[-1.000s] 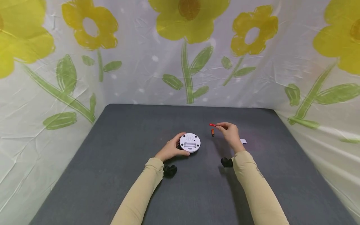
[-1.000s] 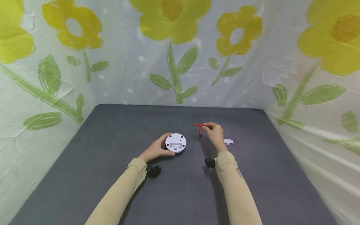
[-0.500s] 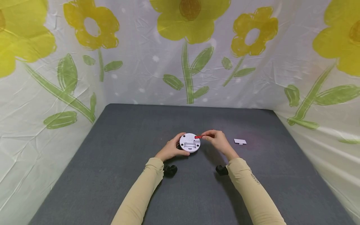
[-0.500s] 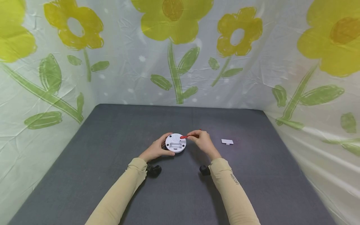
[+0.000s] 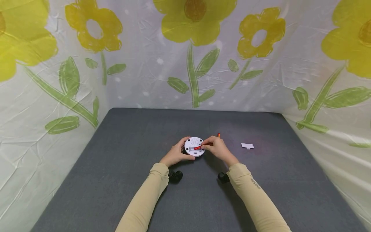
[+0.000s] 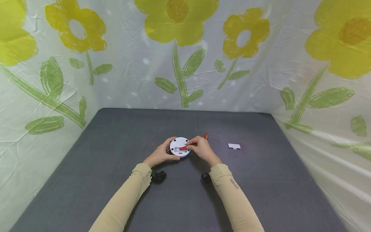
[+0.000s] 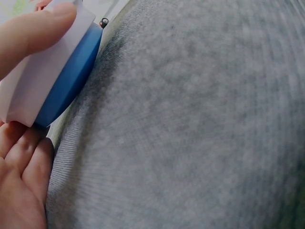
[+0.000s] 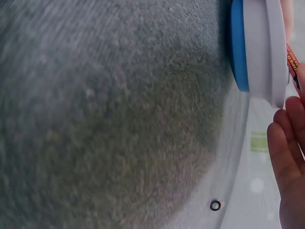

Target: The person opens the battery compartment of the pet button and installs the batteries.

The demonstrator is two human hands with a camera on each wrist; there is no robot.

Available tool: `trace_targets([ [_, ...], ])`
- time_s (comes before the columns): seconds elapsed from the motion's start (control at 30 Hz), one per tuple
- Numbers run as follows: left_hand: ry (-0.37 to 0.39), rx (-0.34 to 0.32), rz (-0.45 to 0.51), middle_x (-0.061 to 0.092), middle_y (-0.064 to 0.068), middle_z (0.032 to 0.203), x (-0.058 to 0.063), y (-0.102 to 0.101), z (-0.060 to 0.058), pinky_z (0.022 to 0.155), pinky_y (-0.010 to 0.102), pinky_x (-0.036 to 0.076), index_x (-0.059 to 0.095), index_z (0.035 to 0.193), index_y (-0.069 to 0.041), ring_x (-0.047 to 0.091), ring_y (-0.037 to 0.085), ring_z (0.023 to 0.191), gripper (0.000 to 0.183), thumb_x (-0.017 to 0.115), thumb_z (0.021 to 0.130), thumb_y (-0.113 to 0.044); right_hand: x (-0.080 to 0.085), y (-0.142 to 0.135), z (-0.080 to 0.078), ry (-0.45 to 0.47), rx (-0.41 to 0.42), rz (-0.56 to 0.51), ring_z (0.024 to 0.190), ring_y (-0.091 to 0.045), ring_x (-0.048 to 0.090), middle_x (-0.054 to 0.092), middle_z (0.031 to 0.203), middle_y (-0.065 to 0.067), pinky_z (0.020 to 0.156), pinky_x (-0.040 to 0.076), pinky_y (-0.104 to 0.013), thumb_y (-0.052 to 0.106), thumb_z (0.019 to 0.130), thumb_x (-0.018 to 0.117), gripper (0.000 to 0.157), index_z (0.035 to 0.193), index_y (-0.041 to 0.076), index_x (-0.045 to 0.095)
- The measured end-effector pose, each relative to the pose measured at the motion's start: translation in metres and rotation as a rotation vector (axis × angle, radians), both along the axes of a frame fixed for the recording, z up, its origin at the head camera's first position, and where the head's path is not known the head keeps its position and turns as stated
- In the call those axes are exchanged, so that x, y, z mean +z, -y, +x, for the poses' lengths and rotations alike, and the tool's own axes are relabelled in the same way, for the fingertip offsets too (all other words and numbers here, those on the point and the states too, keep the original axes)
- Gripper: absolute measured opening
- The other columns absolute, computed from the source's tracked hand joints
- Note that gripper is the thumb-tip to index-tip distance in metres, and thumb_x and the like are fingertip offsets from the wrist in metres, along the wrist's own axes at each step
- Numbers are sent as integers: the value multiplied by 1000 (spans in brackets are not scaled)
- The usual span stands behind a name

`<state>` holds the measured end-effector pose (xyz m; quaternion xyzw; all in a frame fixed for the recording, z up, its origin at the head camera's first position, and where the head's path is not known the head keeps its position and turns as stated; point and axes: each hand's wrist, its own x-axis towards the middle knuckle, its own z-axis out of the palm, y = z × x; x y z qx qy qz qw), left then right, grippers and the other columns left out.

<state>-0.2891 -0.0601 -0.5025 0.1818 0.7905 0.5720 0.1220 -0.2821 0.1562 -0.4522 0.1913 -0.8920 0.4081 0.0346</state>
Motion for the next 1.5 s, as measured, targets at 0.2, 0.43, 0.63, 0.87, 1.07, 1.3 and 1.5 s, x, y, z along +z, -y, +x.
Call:
trace_targets([
  [0.2, -2, -3, 10, 31, 3, 145, 2, 1, 1, 105, 34, 29, 29, 144, -16, 31, 14, 131, 92, 84, 69, -20, 1, 5, 0, 15, 17, 14, 75, -15, 52, 56, 80, -2, 65, 46, -25, 9, 77, 75, 8, 84, 5, 75],
  [0.43, -1, -6, -4, 31, 6, 145, 13, 1, 7, 104, 35, 31, 28, 144, -14, 31, 18, 131, 91, 82, 71, -18, -2, 6, -3, 19, 34, -1, 72, -15, 49, 53, 78, -2, 62, 43, -25, 10, 73, 79, 9, 80, 6, 74],
  [0.63, -10, 4, -14, 31, 8, 145, 13, 0, 8, 104, 38, 32, 28, 144, -13, 33, 20, 131, 91, 82, 71, -18, -4, 5, -6, 41, 34, -12, 73, -15, 49, 55, 79, -2, 62, 43, -26, 10, 73, 79, 12, 84, 6, 74],
  [0.87, -6, 6, -4, 33, 4, 144, 3, -1, 3, 103, 34, 32, 29, 144, -16, 34, 15, 130, 91, 82, 71, -18, -4, 1, -4, 111, -2, -75, 79, -16, 57, 61, 87, -4, 68, 49, -26, 10, 77, 76, 18, 93, 4, 72],
  [1.07, 2, -26, 32, 31, 13, 144, 5, 0, 2, 104, 41, 30, 27, 144, -7, 32, 23, 131, 91, 81, 71, -10, -1, 1, -5, 146, -72, -66, 70, -14, 52, 59, 78, -2, 60, 43, -26, 13, 78, 76, 26, 101, 4, 67],
  [1.3, -18, -11, 18, 32, 9, 145, 4, -1, 3, 104, 37, 31, 28, 145, -12, 33, 20, 130, 91, 81, 72, -13, 2, 4, -8, 224, -105, -1, 66, -13, 47, 55, 76, -2, 57, 39, -24, 16, 77, 77, 46, 115, -2, 60],
  [1.5, -25, 6, 29, 36, 4, 142, 2, -1, 3, 103, 34, 33, 31, 143, -15, 35, 16, 129, 90, 83, 69, -17, 4, 6, -10, 290, -136, 22, 74, -14, 51, 61, 81, -3, 62, 43, -24, 19, 76, 78, 39, 108, -1, 66],
])
